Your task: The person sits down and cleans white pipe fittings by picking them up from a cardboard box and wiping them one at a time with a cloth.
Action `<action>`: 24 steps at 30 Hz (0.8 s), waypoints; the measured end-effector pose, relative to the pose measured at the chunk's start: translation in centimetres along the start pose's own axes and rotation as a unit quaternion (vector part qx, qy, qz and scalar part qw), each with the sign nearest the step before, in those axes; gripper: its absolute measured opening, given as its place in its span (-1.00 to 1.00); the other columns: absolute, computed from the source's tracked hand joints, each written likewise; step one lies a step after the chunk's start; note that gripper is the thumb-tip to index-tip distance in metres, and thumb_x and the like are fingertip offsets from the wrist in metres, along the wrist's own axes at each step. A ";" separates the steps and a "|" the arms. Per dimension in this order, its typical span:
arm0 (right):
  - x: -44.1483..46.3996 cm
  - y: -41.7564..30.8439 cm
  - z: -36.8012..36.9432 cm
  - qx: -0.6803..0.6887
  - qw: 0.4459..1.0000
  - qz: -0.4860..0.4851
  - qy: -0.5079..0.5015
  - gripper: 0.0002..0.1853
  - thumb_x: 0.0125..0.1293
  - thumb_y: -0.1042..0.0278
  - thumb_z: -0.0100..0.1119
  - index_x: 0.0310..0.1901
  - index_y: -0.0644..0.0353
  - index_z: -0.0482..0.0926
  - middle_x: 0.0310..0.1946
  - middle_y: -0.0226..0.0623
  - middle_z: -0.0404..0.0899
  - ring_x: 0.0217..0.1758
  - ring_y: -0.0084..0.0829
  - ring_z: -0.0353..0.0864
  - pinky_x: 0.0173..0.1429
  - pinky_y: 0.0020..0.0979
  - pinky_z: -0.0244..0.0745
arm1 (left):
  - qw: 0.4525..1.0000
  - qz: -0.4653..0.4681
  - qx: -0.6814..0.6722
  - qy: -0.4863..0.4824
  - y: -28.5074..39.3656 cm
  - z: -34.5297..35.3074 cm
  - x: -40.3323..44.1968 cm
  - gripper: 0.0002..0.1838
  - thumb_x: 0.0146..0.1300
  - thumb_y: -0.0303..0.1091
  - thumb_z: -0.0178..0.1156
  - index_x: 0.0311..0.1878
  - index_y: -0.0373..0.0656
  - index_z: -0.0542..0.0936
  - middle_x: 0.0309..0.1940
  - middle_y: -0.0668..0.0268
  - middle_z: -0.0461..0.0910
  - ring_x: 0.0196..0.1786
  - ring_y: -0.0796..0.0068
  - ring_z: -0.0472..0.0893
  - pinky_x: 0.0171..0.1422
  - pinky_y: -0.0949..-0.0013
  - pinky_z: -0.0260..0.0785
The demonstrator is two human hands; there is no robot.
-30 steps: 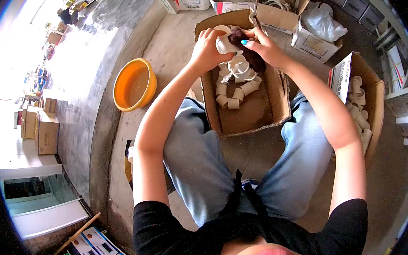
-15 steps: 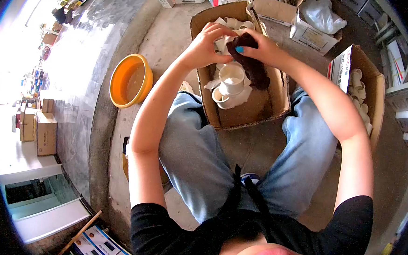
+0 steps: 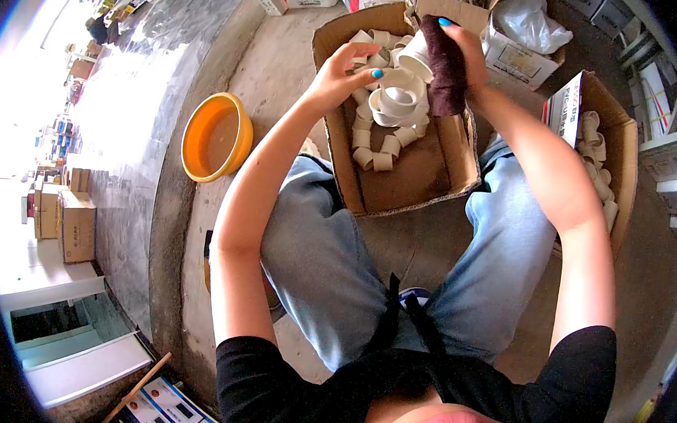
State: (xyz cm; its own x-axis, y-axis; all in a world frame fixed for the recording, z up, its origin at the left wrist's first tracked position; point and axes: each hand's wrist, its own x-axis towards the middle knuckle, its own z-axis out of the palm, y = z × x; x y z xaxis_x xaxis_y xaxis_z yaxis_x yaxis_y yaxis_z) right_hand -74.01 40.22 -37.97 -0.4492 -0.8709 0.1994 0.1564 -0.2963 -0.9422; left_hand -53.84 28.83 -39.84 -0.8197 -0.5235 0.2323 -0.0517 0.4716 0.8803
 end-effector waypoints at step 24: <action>-0.1 2.6 1.4 -0.245 0.961 -0.124 0.002 -0.55 0.28 -0.02 -0.01 -0.10 0.28 0.36 -0.26 -0.22 0.44 -0.20 -0.46 0.42 -0.12 -0.39 0.33 | 0.987 0.094 -0.083 0.102 1.0 2.1 -0.3 -0.36 -0.16 -0.45 0.34 0.09 -0.37 0.41 -0.10 0.18 0.52 -0.01 0.44 0.50 0.19 0.39 0.29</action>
State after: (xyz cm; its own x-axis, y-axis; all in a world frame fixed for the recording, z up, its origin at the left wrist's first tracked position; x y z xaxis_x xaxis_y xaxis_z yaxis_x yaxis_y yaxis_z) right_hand -72.30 39.03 -40.09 -0.4228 -0.7954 0.4343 -0.3894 -0.2734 -0.8796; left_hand -54.86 30.91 -39.88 -0.6726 -0.5786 0.4613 0.1986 0.4593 0.8658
